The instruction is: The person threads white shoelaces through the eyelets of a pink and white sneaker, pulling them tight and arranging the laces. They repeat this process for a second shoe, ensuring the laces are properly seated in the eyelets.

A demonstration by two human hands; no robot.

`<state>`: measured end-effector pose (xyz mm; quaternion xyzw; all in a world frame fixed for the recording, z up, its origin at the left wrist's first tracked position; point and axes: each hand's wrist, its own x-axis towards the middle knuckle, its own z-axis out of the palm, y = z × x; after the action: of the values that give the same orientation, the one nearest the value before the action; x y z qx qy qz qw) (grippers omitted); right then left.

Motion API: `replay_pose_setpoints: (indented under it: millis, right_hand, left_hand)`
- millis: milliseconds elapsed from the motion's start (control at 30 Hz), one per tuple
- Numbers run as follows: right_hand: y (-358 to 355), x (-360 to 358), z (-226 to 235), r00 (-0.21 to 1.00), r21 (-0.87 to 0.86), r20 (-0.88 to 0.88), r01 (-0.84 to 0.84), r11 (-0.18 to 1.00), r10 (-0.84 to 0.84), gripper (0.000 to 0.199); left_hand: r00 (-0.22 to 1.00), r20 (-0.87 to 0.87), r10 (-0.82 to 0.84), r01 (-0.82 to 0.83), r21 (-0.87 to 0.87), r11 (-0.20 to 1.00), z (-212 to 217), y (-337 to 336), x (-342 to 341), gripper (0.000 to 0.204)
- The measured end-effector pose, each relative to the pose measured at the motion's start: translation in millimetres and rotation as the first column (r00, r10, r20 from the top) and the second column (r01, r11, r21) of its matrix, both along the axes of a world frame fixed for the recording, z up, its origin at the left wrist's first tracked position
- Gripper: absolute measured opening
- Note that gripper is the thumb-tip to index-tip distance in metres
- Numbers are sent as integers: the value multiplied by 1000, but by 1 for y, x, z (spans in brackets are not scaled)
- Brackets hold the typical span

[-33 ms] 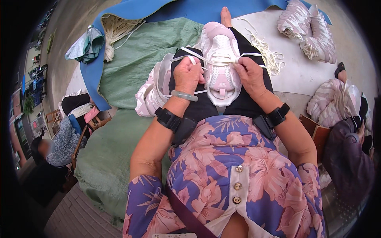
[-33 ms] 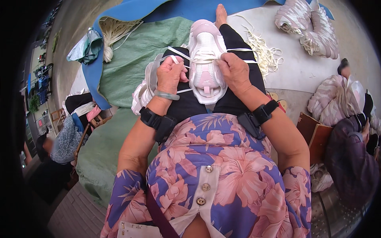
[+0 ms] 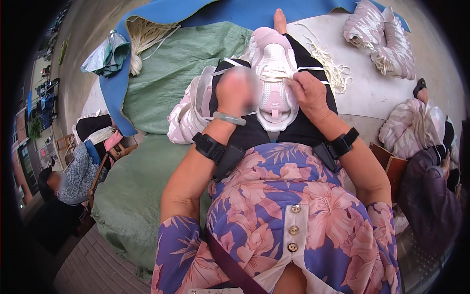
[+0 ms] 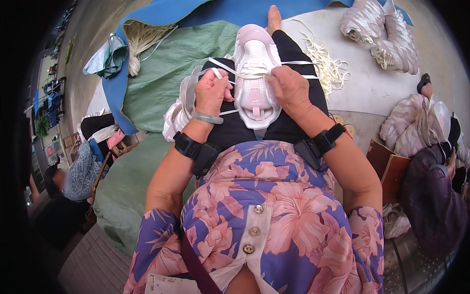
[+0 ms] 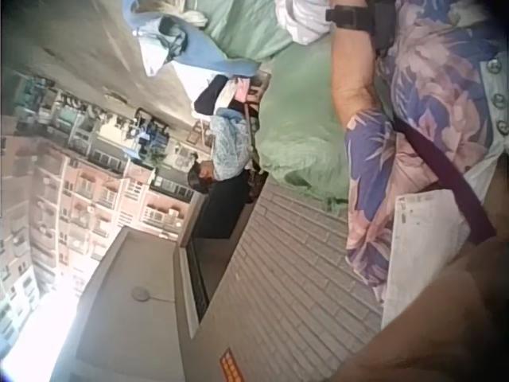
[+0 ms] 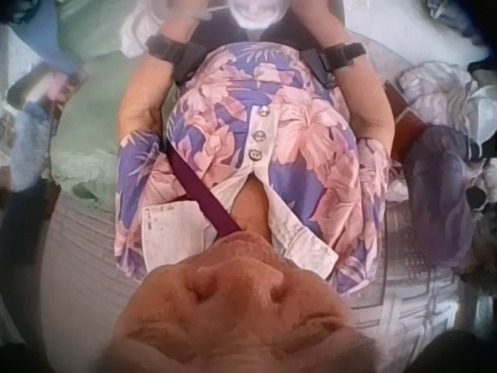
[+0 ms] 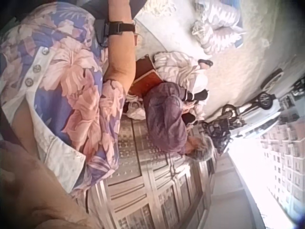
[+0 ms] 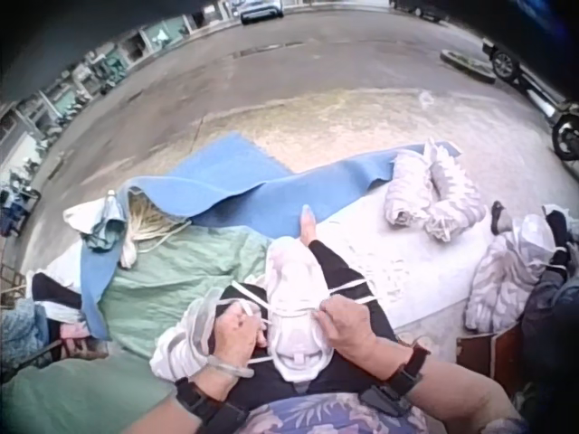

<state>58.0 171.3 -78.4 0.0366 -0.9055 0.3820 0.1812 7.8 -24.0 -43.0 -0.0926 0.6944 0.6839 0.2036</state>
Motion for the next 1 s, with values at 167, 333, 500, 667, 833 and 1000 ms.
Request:
replay_pose_setpoints:
  millis: [167,333,500,667,833,1000]
  right_hand:
    - [-2,-1,2,994,206,20,-111,972,109,11]
    - [-2,-1,-8,967,-194,256,41,980,10,19]
    - [4,2,-14,920,-434,385,117,893,66,27]
    - [4,2,-15,923,-443,377,113,890,71,28]
    - [5,2,-14,913,-478,397,119,871,94,30]
    - [9,3,-3,887,-381,457,124,916,70,30]
  left_hand:
    - [995,-95,0,-7,-69,998,-5,5,3,15]
    - [992,-121,44,-52,-62,997,-7,9,2,16]
    - [990,-134,45,-53,-63,997,-8,11,3,16]
    - [985,-164,46,-58,-67,996,-11,12,3,15]
    - [839,-523,-152,-103,-427,898,-19,16,3,11]
    - [835,-465,-294,-36,-580,814,-20,14,-5,13]
